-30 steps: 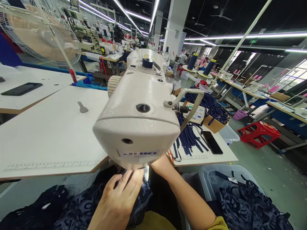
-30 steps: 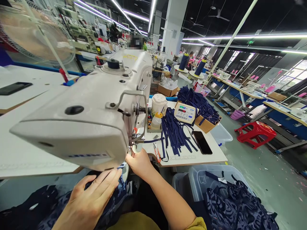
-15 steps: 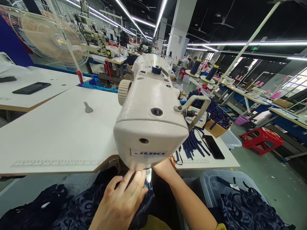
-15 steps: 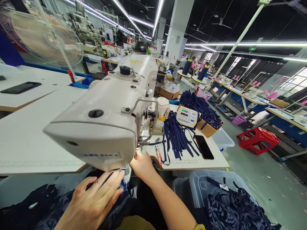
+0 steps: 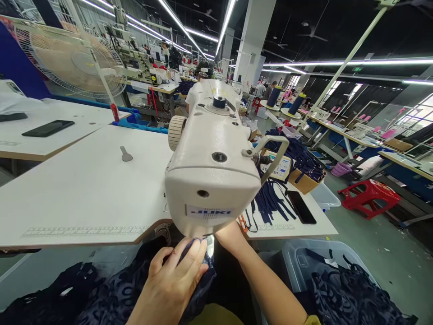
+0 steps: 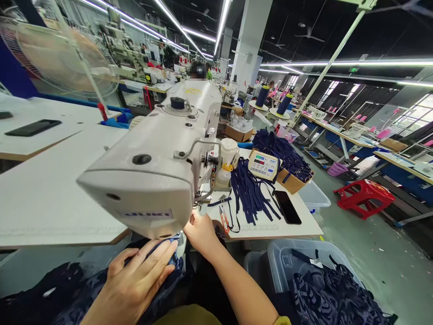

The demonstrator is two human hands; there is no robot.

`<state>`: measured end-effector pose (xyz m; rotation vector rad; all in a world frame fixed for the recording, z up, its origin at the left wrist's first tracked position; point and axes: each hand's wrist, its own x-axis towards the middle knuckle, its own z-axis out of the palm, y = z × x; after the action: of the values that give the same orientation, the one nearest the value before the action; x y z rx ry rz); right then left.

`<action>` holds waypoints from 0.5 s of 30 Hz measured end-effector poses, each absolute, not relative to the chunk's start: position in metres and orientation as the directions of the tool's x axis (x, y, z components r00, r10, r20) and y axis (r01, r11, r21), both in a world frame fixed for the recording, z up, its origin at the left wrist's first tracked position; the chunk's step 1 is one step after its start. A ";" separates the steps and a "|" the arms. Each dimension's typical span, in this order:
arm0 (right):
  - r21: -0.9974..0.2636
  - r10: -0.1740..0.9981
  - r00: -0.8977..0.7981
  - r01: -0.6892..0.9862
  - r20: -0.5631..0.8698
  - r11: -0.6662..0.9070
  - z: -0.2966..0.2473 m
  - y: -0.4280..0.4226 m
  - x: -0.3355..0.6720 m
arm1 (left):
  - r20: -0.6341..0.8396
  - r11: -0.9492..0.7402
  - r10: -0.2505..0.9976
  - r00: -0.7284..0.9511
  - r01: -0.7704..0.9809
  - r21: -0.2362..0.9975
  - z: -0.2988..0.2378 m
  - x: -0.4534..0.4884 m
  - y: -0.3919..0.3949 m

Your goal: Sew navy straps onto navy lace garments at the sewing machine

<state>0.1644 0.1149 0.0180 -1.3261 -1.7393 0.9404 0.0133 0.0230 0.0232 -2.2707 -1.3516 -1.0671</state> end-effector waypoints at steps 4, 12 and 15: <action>-0.883 0.965 -0.193 0.402 0.176 0.242 0.015 0.117 0.163 | 0.711 -0.556 0.603 0.362 0.829 0.050 0.018 0.010 0.025; -0.853 0.933 -0.223 0.386 0.284 0.352 0.016 0.114 0.165 | 0.745 -0.526 0.600 0.292 0.846 0.092 0.017 0.016 0.027; -0.834 0.935 -0.192 0.424 0.297 0.352 0.017 0.115 0.164 | 0.739 -0.533 0.584 0.336 0.845 0.038 0.020 0.017 0.027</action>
<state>0.1636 0.1150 0.0165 -1.2035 -1.7785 0.7695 0.0169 0.0271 0.0203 -2.2529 -1.2669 -1.0236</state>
